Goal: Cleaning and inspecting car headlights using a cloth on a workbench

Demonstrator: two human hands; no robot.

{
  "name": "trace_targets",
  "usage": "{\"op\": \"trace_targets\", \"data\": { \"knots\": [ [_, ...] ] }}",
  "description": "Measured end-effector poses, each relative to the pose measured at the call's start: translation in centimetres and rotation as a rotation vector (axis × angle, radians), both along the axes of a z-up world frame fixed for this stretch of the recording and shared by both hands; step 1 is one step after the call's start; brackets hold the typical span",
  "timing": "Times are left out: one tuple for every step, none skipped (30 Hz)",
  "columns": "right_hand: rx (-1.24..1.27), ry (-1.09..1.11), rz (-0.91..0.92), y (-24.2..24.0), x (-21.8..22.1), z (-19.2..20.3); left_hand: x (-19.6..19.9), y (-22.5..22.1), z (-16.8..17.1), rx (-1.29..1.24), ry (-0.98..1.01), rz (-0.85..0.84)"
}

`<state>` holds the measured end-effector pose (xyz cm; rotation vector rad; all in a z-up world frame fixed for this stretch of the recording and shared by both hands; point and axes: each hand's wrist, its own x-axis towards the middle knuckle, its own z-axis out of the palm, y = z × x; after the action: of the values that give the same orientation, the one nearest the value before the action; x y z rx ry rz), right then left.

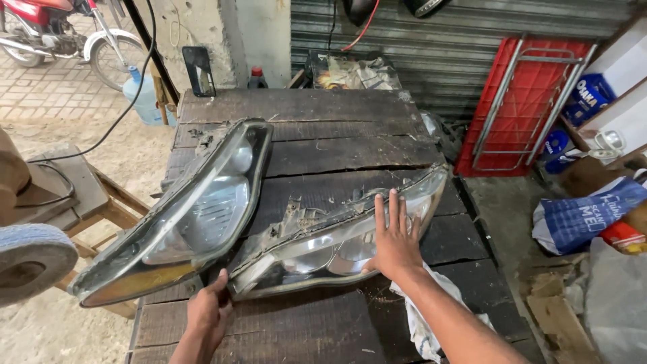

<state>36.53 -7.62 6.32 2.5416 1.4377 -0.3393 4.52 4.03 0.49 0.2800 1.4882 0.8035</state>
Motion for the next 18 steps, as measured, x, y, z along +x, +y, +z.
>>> {"op": "trace_targets", "data": {
  "knots": [
    [0.004, -0.001, -0.001, 0.0, 0.0, 0.0, 0.0, 0.2, -0.2, 0.004, -0.001, -0.001],
    [-0.001, 0.001, -0.001, 0.0, 0.1, 0.0, 0.0, 0.4, -0.4, 0.059, 0.061, -0.046],
    [-0.007, 0.004, -0.001, 0.0, 0.0, -0.1, -0.1, 0.5, -0.6, 0.112, 0.124, -0.091],
    [-0.004, 0.003, -0.001, 0.1, 0.1, 0.3, 0.2, 0.6, -0.7, 0.115, 0.123, -0.091],
    [-0.02, 0.006, -0.007, 0.0, -0.1, 0.5, -0.1, 0.5, -0.9, 0.19, 0.254, -0.192],
    [-0.036, 0.009, -0.013, 0.0, -0.4, 0.7, -0.4, 0.4, -1.2, 0.264, 0.384, -0.293],
    [-0.036, 0.015, -0.007, 0.1, -0.3, 0.6, -0.3, 0.0, 0.3, 0.262, 0.39, -0.288],
    [-0.034, 0.008, -0.004, 0.3, -0.1, 0.4, -0.3, -0.3, 1.8, 0.215, 0.332, -0.288],
    [-0.04, 0.005, -0.004, -0.1, -0.1, 0.1, -0.2, -1.0, 3.1, 0.161, 0.274, -0.293],
    [-0.048, 0.013, -0.001, 0.0, -0.2, 0.3, -0.5, -0.7, 2.3, 0.151, 0.281, -0.292],
    [-0.053, 0.009, -0.013, 0.0, -0.3, 0.5, -0.8, -0.6, 1.5, 0.201, 0.25, -0.267],
    [-0.059, 0.005, -0.025, 0.1, -0.4, 0.7, -1.2, -0.4, 0.6, 0.252, 0.22, -0.242],
    [-0.066, 0.014, -0.018, -0.1, -0.3, 0.4, -1.3, -0.4, 0.0, 0.242, 0.229, -0.237],
    [-0.049, 0.002, -0.014, -0.2, -0.3, 0.2, -1.5, -0.4, -0.5, 0.279, 0.215, -0.229],
    [-0.024, -0.013, -0.011, 0.0, -0.1, 0.1, -1.5, 0.0, -1.0, 0.325, 0.198, -0.22],
    [-0.023, -0.008, -0.005, 0.2, -0.2, 0.0, -2.1, 0.4, -1.5, 0.324, 0.204, -0.215],
    [-0.001, -0.005, -0.002, 0.0, -0.1, -0.1, -2.3, 0.6, -2.0, 0.278, 0.297, -0.21],
    [0.021, -0.003, 0.001, -0.2, 0.0, -0.2, -2.6, 0.8, -2.6, 0.232, 0.39, -0.205]
  ]
}}
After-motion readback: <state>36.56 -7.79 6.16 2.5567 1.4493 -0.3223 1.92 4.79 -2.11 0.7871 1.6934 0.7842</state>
